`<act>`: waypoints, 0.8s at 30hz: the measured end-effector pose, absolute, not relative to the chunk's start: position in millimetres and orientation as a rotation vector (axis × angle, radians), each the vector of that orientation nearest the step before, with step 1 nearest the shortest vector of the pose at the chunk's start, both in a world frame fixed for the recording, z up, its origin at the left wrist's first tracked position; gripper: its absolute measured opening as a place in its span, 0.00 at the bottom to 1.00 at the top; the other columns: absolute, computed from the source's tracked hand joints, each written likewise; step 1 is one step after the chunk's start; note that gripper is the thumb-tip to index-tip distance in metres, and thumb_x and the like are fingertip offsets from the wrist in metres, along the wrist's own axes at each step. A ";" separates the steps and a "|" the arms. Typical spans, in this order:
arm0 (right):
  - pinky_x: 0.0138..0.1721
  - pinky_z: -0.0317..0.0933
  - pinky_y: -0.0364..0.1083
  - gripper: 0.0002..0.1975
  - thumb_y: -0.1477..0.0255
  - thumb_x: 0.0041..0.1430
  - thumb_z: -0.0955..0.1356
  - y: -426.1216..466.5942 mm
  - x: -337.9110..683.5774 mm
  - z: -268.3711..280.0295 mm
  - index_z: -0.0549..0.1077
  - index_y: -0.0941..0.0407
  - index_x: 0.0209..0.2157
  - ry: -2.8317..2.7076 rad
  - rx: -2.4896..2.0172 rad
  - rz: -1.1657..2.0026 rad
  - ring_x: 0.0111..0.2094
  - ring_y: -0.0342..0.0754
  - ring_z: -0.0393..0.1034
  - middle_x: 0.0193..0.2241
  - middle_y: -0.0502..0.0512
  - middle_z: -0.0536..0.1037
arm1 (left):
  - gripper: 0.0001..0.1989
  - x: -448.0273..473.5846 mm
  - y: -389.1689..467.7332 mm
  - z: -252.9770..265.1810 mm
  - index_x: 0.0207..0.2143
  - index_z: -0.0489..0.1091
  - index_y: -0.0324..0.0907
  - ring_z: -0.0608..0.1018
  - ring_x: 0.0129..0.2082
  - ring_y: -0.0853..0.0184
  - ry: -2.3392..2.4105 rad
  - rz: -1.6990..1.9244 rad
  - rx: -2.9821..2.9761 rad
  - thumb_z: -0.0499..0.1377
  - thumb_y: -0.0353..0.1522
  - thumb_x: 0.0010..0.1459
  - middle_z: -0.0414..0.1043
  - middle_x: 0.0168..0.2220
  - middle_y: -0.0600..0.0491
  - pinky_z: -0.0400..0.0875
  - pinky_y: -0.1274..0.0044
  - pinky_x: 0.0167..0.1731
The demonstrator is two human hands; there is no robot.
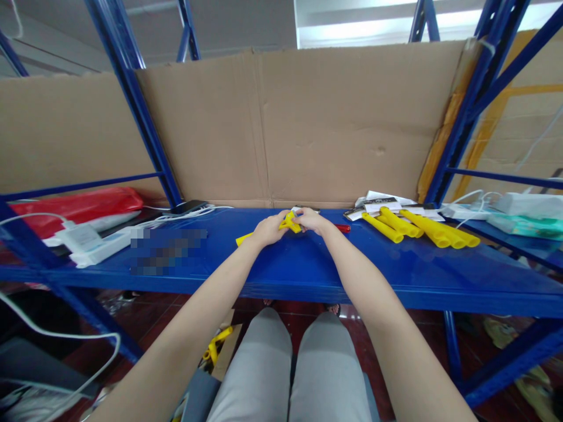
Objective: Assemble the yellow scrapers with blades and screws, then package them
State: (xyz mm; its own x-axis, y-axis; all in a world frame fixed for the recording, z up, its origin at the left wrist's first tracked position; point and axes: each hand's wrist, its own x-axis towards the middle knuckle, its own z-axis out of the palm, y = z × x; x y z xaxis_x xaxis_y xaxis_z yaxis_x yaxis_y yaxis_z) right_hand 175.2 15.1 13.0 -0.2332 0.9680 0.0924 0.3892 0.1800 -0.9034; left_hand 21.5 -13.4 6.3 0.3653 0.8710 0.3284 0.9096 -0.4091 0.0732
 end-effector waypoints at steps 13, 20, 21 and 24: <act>0.20 0.56 0.37 0.06 0.83 0.52 0.68 25.7 190.3 10.1 0.70 0.59 0.26 -1.512 -1.404 1.015 0.18 0.37 0.60 0.16 0.46 0.67 | 0.30 25.9 -14.8 1.0 0.65 0.47 0.56 0.76 0.45 0.62 -1.328 -0.184 -2.506 0.51 0.31 0.63 0.68 0.46 0.50 0.69 0.74 0.43; 0.20 0.55 0.38 0.07 0.83 0.54 0.65 26.4 189.8 9.1 0.69 0.59 0.26 -1.500 -1.403 1.029 0.18 0.38 0.60 0.15 0.46 0.67 | 0.28 27.0 -14.3 0.0 0.64 0.50 0.60 0.76 0.44 0.62 -1.321 -0.166 -2.511 0.48 0.29 0.64 0.66 0.47 0.50 0.70 0.74 0.41; 0.20 0.55 0.38 0.07 0.83 0.54 0.65 26.8 190.0 8.8 0.70 0.59 0.26 -1.505 -1.403 1.030 0.18 0.38 0.60 0.15 0.46 0.67 | 0.28 27.1 -14.1 -0.1 0.64 0.50 0.60 0.76 0.44 0.62 -1.321 -0.167 -2.515 0.48 0.29 0.64 0.66 0.47 0.50 0.70 0.73 0.41; 0.20 0.55 0.38 0.07 0.83 0.54 0.64 28.9 190.8 7.7 0.71 0.60 0.27 -1.506 -1.386 1.046 0.18 0.39 0.61 0.16 0.47 0.68 | 0.28 27.4 -13.2 -0.3 0.63 0.52 0.59 0.76 0.44 0.63 -1.323 -0.179 -2.530 0.47 0.28 0.63 0.65 0.47 0.50 0.70 0.74 0.42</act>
